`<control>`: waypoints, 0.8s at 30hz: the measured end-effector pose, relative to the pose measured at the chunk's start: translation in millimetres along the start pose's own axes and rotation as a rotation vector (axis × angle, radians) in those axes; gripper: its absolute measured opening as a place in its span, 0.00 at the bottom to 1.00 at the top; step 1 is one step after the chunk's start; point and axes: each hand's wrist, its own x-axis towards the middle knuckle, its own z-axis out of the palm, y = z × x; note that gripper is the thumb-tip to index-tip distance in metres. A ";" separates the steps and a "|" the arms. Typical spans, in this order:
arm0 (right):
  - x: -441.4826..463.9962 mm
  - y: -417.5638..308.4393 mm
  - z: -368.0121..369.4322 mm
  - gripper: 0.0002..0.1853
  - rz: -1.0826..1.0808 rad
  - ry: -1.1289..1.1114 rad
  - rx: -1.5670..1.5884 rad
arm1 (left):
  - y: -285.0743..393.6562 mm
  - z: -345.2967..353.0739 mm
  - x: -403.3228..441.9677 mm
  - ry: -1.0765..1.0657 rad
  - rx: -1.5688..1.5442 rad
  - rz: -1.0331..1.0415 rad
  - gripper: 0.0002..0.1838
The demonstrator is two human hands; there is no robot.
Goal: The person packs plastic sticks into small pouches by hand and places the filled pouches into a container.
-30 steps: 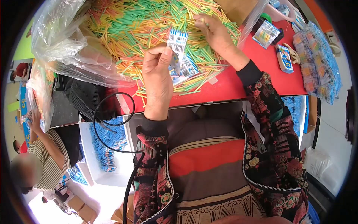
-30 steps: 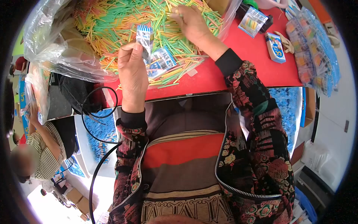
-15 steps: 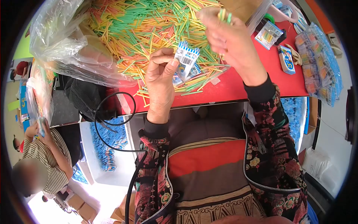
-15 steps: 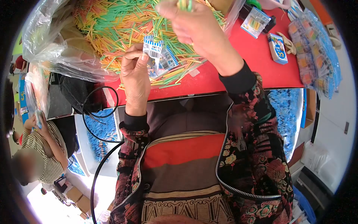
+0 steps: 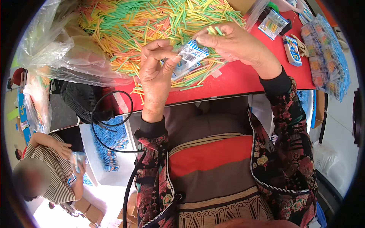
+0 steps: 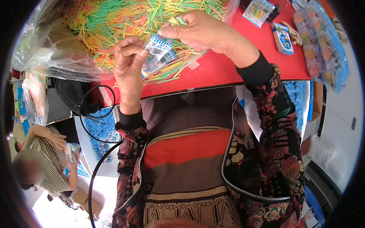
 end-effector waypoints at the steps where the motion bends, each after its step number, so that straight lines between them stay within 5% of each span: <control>1: -0.4 2.2 -0.5 0.14 -0.008 -0.022 0.024 | 0.1 0.1 0.2 -0.005 0.000 0.003 0.09; 15: 1.5 23.2 -3.3 0.14 -0.170 -0.014 -0.133 | 0.4 1.0 0.4 -0.047 -0.002 0.002 0.09; 20: -3.7 21.4 -5.0 0.11 -0.254 -0.019 -0.322 | 8.9 6.3 -0.2 -0.129 0.218 0.109 0.08; 22: -13.6 7.8 -6.7 0.11 -0.008 -0.025 0.109 | 6.7 4.4 0.5 -0.087 0.168 0.090 0.08; 24: -13.4 6.6 -6.7 0.12 -0.003 -0.011 0.070 | 6.2 3.0 1.4 -0.048 0.117 0.076 0.08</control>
